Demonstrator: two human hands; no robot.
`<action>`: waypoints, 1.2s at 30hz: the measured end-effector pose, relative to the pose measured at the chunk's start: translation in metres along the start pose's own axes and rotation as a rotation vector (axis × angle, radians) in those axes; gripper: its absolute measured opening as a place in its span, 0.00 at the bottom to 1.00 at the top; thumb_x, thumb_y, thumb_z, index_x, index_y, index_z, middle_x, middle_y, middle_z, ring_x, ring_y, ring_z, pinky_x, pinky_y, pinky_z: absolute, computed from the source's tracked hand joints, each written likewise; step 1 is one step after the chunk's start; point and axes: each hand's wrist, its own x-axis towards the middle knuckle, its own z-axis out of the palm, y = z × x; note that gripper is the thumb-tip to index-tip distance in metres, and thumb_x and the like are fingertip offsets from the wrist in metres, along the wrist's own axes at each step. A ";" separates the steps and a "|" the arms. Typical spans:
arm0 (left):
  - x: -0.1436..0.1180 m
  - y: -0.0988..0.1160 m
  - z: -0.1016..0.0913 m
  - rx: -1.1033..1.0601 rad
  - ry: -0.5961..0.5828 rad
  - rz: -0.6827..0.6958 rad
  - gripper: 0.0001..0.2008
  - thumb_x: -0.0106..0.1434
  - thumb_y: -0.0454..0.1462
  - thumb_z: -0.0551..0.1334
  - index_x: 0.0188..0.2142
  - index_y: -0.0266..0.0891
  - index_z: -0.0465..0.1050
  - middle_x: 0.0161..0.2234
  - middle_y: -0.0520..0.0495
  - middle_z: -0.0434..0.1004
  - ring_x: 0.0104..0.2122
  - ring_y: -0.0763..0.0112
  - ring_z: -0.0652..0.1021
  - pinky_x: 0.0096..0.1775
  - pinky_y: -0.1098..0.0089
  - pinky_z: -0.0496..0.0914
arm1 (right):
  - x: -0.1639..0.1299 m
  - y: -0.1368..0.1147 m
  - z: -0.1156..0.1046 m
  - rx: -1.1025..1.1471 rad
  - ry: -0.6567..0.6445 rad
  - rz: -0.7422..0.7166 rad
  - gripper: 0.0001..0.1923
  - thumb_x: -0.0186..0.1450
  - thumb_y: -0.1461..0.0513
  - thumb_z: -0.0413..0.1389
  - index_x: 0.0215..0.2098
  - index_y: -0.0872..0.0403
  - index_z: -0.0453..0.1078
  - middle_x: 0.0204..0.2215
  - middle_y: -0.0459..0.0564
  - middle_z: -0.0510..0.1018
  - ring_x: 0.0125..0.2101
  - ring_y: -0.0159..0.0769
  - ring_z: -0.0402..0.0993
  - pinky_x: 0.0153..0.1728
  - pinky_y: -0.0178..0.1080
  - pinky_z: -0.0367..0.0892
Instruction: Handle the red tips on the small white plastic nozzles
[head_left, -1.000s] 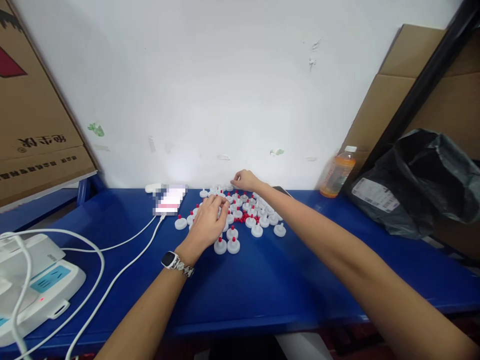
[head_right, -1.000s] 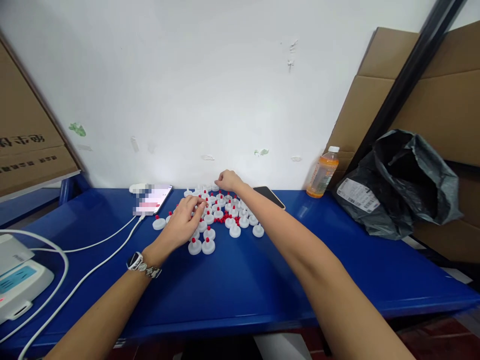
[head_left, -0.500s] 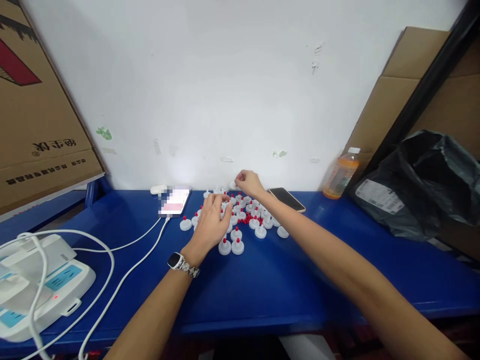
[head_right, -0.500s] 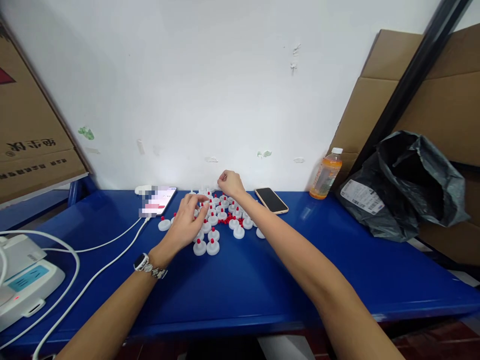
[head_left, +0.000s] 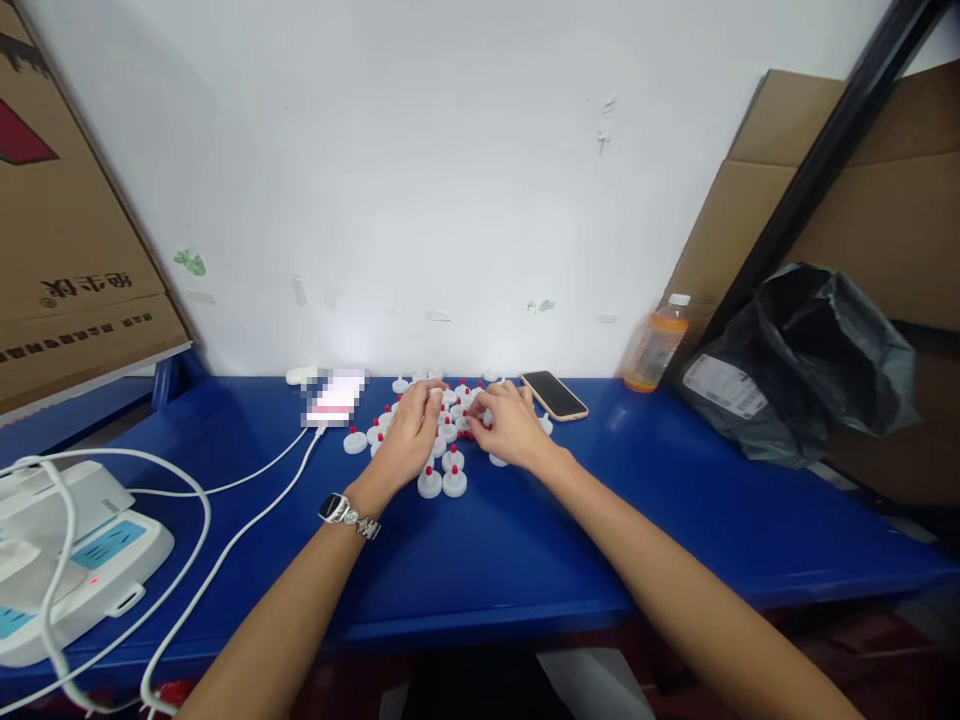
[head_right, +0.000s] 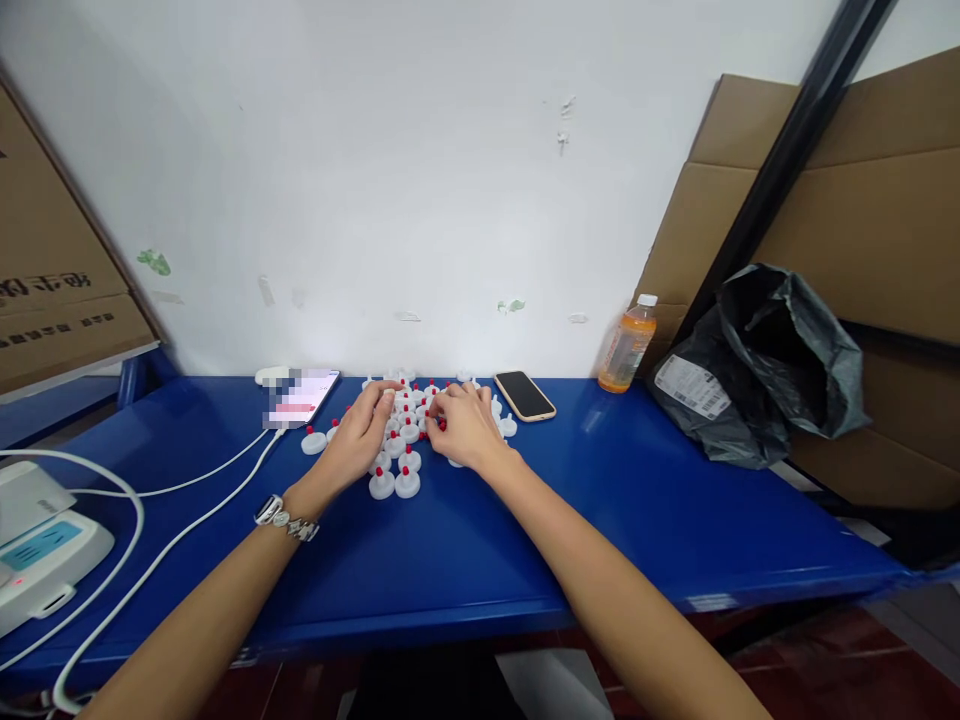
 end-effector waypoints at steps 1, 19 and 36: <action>0.000 -0.001 0.000 0.004 -0.005 0.000 0.16 0.74 0.45 0.45 0.50 0.41 0.65 0.50 0.43 0.73 0.53 0.64 0.72 0.56 0.62 0.63 | -0.002 0.000 0.000 -0.124 -0.033 -0.034 0.07 0.63 0.59 0.57 0.31 0.53 0.73 0.35 0.52 0.76 0.41 0.43 0.66 0.46 0.47 0.55; 0.001 -0.006 0.003 0.019 -0.045 0.041 0.16 0.74 0.45 0.46 0.51 0.41 0.66 0.51 0.44 0.72 0.54 0.64 0.70 0.57 0.60 0.62 | -0.008 -0.005 0.016 -0.372 -0.129 -0.079 0.08 0.66 0.59 0.57 0.33 0.54 0.76 0.39 0.56 0.77 0.46 0.49 0.63 0.45 0.49 0.53; -0.002 0.005 0.001 -0.079 -0.039 -0.012 0.17 0.75 0.47 0.45 0.50 0.42 0.65 0.48 0.45 0.73 0.50 0.65 0.72 0.54 0.62 0.64 | 0.008 -0.011 0.012 1.204 0.086 0.321 0.19 0.54 0.50 0.67 0.29 0.54 0.68 0.19 0.42 0.74 0.19 0.27 0.66 0.23 0.33 0.62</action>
